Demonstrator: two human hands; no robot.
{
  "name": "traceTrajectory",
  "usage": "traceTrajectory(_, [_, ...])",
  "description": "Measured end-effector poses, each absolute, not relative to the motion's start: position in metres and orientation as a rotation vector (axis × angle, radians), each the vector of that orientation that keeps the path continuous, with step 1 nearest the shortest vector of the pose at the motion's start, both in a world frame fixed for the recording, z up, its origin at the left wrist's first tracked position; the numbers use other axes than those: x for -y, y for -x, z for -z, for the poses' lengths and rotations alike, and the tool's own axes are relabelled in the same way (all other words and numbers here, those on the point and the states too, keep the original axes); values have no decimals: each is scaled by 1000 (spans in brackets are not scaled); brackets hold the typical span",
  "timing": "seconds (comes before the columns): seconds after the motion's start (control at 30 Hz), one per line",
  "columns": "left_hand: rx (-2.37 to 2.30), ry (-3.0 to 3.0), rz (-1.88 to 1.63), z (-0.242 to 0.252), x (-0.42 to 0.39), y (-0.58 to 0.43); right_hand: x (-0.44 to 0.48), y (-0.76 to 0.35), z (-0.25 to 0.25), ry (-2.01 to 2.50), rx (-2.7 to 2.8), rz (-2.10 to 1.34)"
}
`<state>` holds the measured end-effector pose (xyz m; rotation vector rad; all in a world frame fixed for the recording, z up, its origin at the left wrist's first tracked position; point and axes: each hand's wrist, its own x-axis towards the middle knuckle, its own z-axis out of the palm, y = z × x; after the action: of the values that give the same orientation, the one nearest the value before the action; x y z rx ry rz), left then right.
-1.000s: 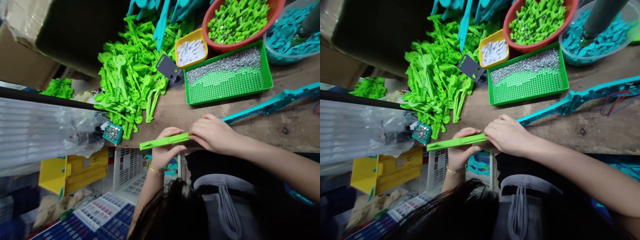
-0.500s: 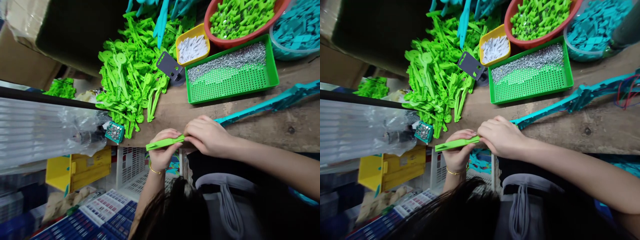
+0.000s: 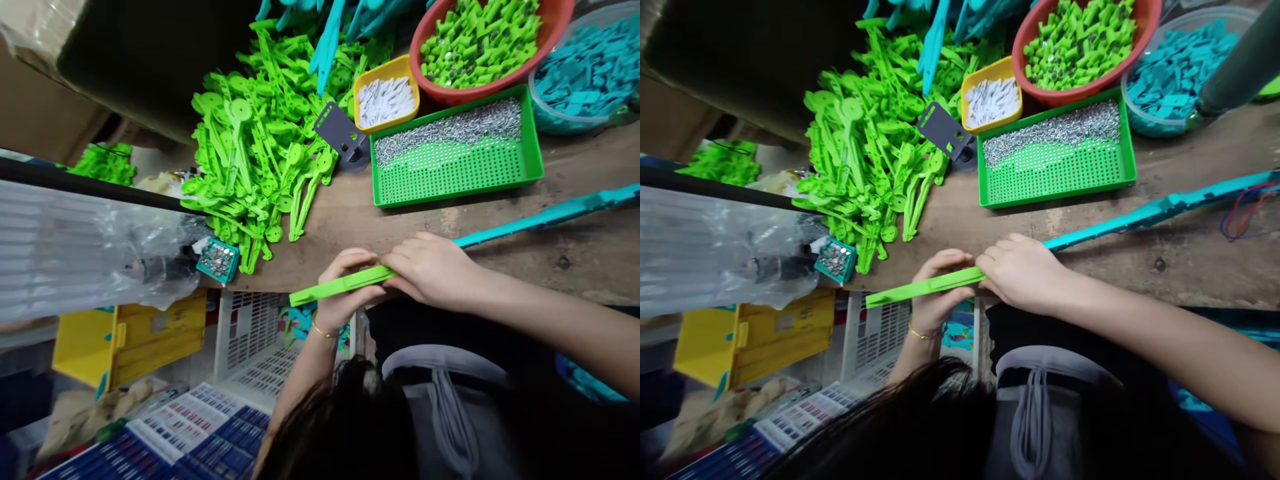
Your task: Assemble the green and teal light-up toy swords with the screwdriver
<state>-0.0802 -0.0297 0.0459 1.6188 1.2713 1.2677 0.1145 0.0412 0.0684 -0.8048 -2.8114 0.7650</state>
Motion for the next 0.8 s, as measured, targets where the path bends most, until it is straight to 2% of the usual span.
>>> traceTrajectory(0.23, [-1397, -1805, -1303, -38, 29, 67, -43, -112, -65, 773, 2799, -728])
traceTrajectory(0.33, [-1398, -1745, -1253, -38, 24, 75, -46, -116, -69, 810, 2833, -567])
traceTrajectory(0.5, [-1432, -1367, -1381, -25, 15, 75, -56, -125, -67, 1038, 2826, -283])
traceTrajectory(0.63, [-1359, -975, -1312, -16, 19, 46, -59, -123, -63, 1258, 2796, -315])
traceTrajectory(0.8, [-1311, -803, -1117, -19, 35, 6, -57, -117, -67, 1366, 2787, -360])
